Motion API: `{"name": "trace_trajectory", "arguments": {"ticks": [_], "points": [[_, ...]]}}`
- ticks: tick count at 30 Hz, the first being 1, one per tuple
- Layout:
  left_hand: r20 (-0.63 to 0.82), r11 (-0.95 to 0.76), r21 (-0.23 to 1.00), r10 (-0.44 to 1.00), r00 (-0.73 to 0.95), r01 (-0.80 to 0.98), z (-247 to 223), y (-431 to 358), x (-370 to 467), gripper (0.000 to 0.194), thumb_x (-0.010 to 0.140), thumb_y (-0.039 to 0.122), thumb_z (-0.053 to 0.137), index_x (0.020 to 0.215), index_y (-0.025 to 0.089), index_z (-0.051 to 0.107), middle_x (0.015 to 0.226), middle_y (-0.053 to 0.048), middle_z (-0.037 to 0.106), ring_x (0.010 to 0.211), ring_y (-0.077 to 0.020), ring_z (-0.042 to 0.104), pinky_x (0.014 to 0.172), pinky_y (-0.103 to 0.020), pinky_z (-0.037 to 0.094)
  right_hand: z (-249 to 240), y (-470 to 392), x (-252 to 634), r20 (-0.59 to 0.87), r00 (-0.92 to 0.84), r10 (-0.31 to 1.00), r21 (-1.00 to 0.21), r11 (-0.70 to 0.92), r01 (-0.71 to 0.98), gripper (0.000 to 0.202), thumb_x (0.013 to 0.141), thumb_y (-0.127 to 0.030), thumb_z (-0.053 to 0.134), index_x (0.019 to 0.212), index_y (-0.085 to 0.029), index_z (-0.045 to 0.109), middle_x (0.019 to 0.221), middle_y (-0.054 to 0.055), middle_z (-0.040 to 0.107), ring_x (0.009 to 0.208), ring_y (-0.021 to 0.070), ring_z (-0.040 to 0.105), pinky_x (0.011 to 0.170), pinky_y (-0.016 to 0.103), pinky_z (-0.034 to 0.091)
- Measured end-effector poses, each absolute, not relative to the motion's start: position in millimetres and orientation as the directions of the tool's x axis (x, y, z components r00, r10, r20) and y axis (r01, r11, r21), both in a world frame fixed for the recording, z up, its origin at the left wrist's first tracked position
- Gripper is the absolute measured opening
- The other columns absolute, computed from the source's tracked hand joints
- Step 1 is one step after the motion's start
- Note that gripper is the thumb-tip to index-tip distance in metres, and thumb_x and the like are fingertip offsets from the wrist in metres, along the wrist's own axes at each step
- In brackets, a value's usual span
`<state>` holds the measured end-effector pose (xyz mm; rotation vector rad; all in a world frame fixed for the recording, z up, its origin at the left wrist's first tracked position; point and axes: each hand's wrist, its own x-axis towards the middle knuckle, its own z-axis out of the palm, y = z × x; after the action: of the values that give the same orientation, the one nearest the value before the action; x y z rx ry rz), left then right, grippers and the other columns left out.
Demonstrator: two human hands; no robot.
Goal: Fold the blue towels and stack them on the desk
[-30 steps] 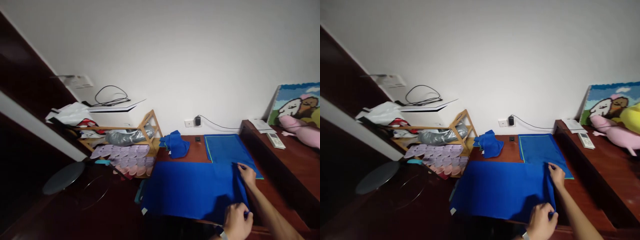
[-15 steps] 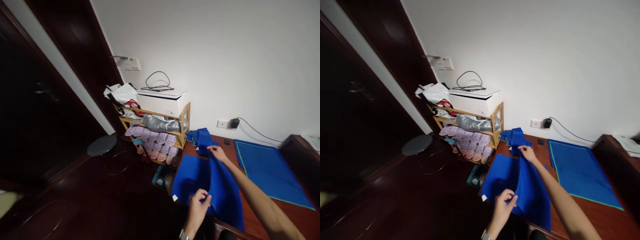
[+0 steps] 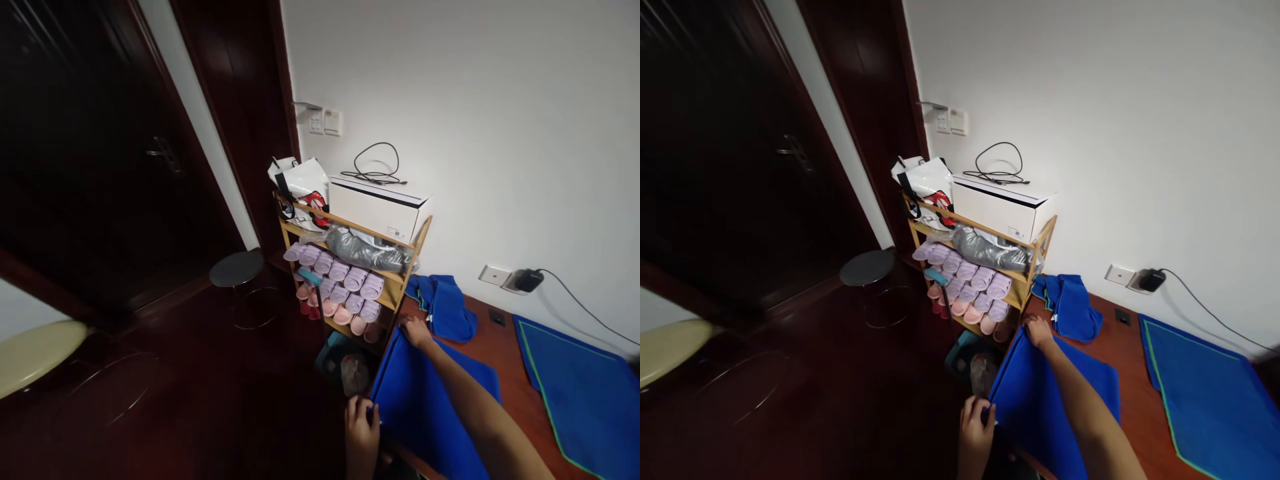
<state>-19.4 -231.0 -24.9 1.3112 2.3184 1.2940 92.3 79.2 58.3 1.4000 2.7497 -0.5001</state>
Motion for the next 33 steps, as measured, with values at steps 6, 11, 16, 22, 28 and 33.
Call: {"name": "trace_trajectory", "arguments": {"ticks": [6, 11, 16, 22, 28, 33], "points": [[0.335, 0.145, 0.810, 0.682, -0.650, 0.569, -28, -229, -19, 0.036, 0.102, 0.050, 0.055, 0.083, 0.028, 0.076, 0.094, -0.008, 0.078, 0.089, -0.0260, 0.074, 0.082, -0.037, 0.060, 46, 77, 91, -0.134, -0.587, 0.798, -0.256, 0.544, 0.799, 0.044, 0.100, -0.019, 0.045, 0.135, -0.023, 0.070, 0.140, 0.014, 0.067, 0.128, 0.0273, 0.060, 0.111, 0.041, 0.045], [0.318, 0.127, 0.856, 0.637, -0.702, 0.502, -21, -223, -29, 0.051, 0.098, 0.069, 0.054, 0.076, 0.028, 0.077, 0.078, -0.005, 0.078, 0.076, -0.0238, 0.076, 0.072, -0.032, 0.061, 61, 71, 105, -0.035, -0.613, 0.789, -0.388, 0.555, 0.736, 0.030, 0.099, -0.027, 0.049, 0.114, -0.020, 0.075, 0.124, 0.015, 0.074, 0.119, 0.0273, 0.067, 0.109, 0.039, 0.048], [0.243, 0.095, 0.901, 0.698, -0.674, 0.423, 1, -218, -42, 0.058, 0.091, 0.079, 0.055, 0.072, 0.027, 0.075, 0.074, -0.006, 0.079, 0.071, -0.0242, 0.077, 0.069, -0.032, 0.062, 107, 66, 152, 0.087, -0.623, 0.777, -0.544, 0.561, 0.624, 0.037, 0.105, -0.048, 0.043, 0.111, -0.024, 0.071, 0.115, 0.008, 0.078, 0.107, 0.0240, 0.073, 0.098, 0.036, 0.055], [0.252, -0.062, 0.933, 0.813, -0.524, 0.353, 82, -201, -57, 0.048, 0.086, 0.069, 0.068, 0.076, 0.023, 0.076, 0.085, -0.008, 0.082, 0.080, -0.0253, 0.078, 0.075, -0.034, 0.064, 190, 39, 252, 0.264, -0.539, 0.800, -0.693, 0.546, 0.471, 0.049, 0.096, -0.071, 0.059, 0.098, -0.024, 0.073, 0.102, 0.006, 0.080, 0.095, 0.0240, 0.074, 0.090, 0.035, 0.057], [0.360, -0.236, 0.869, 0.904, -0.230, 0.434, 202, -173, -55, 0.031, 0.083, 0.053, 0.075, 0.078, 0.023, 0.075, 0.091, -0.006, 0.083, 0.086, -0.0234, 0.078, 0.080, -0.034, 0.065, 271, -18, 345, 0.388, -0.393, 0.834, -0.722, 0.540, 0.433, 0.046, 0.090, -0.068, 0.071, 0.089, -0.023, 0.076, 0.089, 0.006, 0.079, 0.085, 0.0230, 0.073, 0.079, 0.033, 0.058], [0.395, -0.309, 0.789, 0.917, -0.053, 0.532, 295, -164, -33, 0.020, 0.087, 0.043, 0.071, 0.090, 0.024, 0.078, 0.090, -0.004, 0.083, 0.087, -0.0228, 0.077, 0.080, -0.033, 0.062, 313, -73, 405, 0.496, -0.190, 0.848, -0.725, 0.524, 0.447, 0.048, 0.086, -0.070, 0.073, 0.085, -0.023, 0.076, 0.086, 0.006, 0.079, 0.083, 0.0235, 0.073, 0.071, 0.032, 0.058]]}}
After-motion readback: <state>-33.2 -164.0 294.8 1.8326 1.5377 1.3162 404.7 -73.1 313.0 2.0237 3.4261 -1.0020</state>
